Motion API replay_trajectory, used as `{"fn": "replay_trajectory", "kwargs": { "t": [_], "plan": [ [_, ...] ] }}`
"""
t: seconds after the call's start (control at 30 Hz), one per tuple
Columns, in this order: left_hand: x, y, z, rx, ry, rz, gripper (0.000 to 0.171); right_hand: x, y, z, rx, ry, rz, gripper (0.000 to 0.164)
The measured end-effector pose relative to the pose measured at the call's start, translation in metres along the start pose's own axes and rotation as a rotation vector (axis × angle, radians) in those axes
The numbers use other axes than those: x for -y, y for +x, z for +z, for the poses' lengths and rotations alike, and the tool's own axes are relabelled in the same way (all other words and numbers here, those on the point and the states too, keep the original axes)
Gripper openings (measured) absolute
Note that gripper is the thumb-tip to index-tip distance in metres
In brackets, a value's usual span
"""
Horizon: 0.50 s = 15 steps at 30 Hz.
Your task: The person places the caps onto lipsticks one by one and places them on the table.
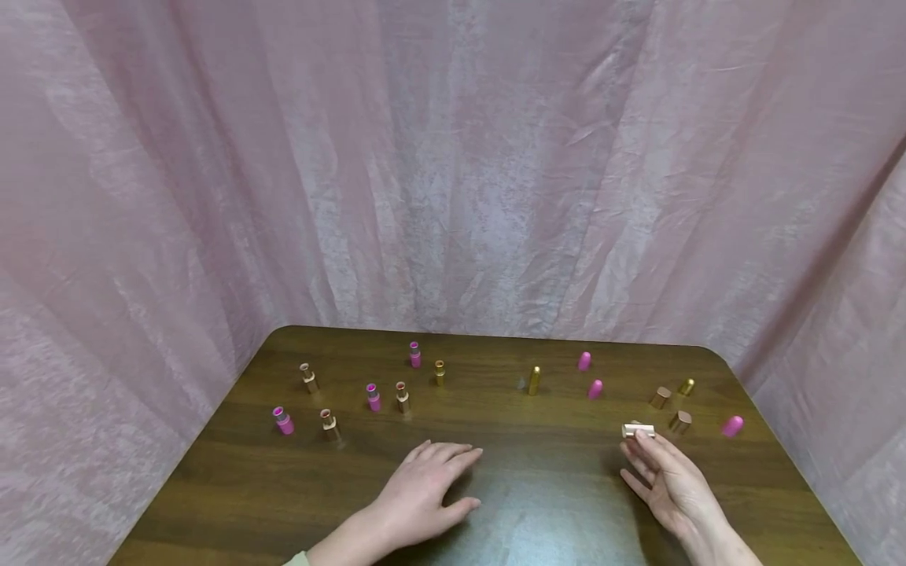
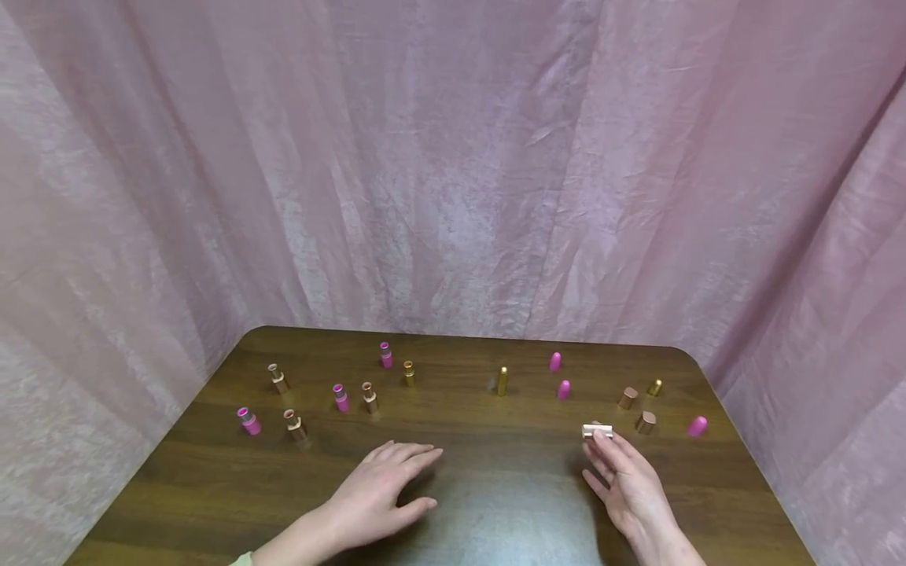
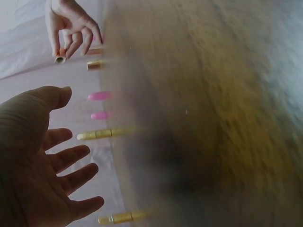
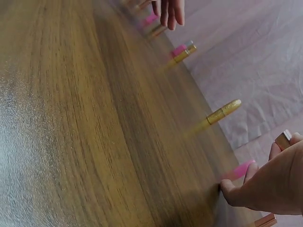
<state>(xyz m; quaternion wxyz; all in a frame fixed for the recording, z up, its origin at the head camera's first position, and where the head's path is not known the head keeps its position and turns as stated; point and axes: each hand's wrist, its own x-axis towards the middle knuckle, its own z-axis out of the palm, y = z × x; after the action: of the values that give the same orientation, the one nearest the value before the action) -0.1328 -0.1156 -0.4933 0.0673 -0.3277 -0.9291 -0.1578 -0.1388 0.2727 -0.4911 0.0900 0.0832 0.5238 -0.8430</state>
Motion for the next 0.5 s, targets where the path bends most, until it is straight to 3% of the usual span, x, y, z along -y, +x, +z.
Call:
{"fn": "replay_trajectory", "kwargs": {
  "t": [0.13,0.37,0.5],
  "plan": [
    [0.008,-0.004,-0.008,-0.058,-0.012,-0.037,0.059,-0.001,0.0,0.0,0.01,0.015,0.003,0.03],
    [0.037,-0.023,-0.038,-0.314,-0.035,-0.149,0.052,-0.002,0.0,0.0,0.036,0.054,-0.029,0.03],
    [0.061,-0.039,-0.056,-0.422,-0.028,-0.241,0.048,-0.002,0.001,0.0,0.018,0.05,-0.04,0.027]
  ]
}}
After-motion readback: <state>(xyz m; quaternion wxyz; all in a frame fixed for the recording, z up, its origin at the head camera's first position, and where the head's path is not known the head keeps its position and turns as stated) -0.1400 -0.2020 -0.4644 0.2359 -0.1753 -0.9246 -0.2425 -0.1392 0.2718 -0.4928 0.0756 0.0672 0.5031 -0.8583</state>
